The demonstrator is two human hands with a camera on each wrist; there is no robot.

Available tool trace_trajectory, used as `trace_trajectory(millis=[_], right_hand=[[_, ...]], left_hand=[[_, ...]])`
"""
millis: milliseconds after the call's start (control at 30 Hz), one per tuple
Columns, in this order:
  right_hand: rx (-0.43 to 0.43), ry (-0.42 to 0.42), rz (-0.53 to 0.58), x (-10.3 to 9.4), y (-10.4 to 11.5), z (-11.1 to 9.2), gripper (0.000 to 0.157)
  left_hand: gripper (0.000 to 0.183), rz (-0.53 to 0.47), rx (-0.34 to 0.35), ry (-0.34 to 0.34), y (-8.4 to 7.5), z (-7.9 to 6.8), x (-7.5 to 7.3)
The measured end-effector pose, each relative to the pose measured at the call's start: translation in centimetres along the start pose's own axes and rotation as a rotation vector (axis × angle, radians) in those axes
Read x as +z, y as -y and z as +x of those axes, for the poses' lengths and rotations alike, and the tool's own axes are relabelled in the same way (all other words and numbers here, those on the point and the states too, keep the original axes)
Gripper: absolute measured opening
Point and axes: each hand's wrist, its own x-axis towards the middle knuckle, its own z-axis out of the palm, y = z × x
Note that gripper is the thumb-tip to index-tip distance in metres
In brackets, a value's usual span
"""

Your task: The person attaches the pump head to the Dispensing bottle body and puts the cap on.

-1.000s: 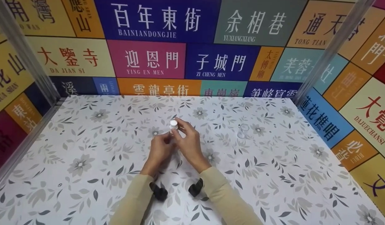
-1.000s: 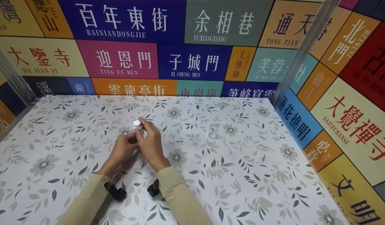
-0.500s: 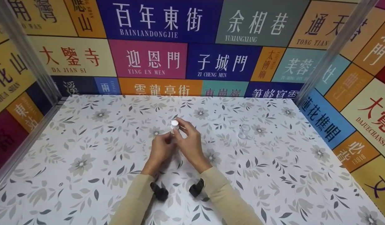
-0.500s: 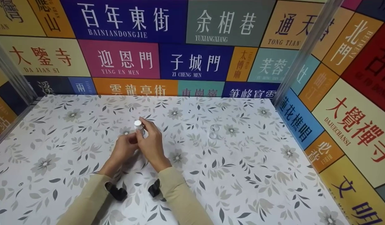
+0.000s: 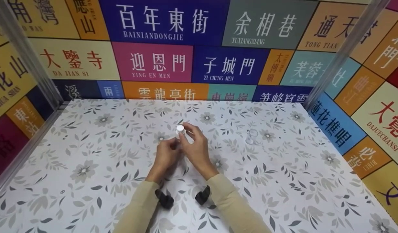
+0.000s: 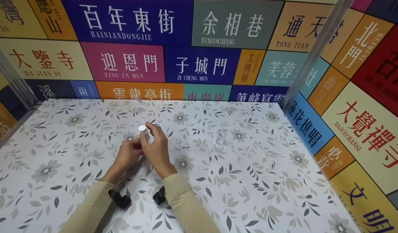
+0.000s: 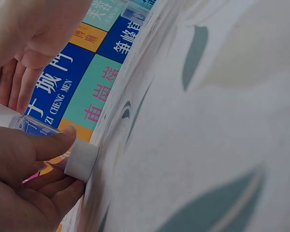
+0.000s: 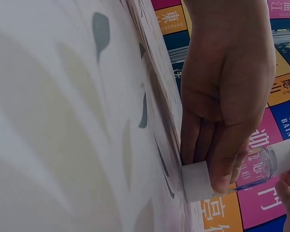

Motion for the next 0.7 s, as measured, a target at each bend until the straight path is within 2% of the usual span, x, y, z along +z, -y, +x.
trace_trajectory(millis=[100,333,533,700], right_hand=[[0.012,-0.010,0.018,0.1,0.3,0.0,0.034],[-0.022,0.039,0.019,-0.4,2.9,-0.3,0.038],[-0.020,0.041,-0.008,-0.5,3.8,-0.3,0.039],[-0.037,0.024,-0.010,-0.4,3.7,-0.3,0.039]], left_hand=[[0.021,-0.008,-0.024,0.014,-0.1,0.0,0.0],[0.028,0.080,-0.026,0.023,-0.2,0.0,0.0],[0.025,0.043,-0.011,0.009,0.0,0.0,0.0],[0.033,0.010,-0.015,0.011,0.1,-0.1,-0.1]])
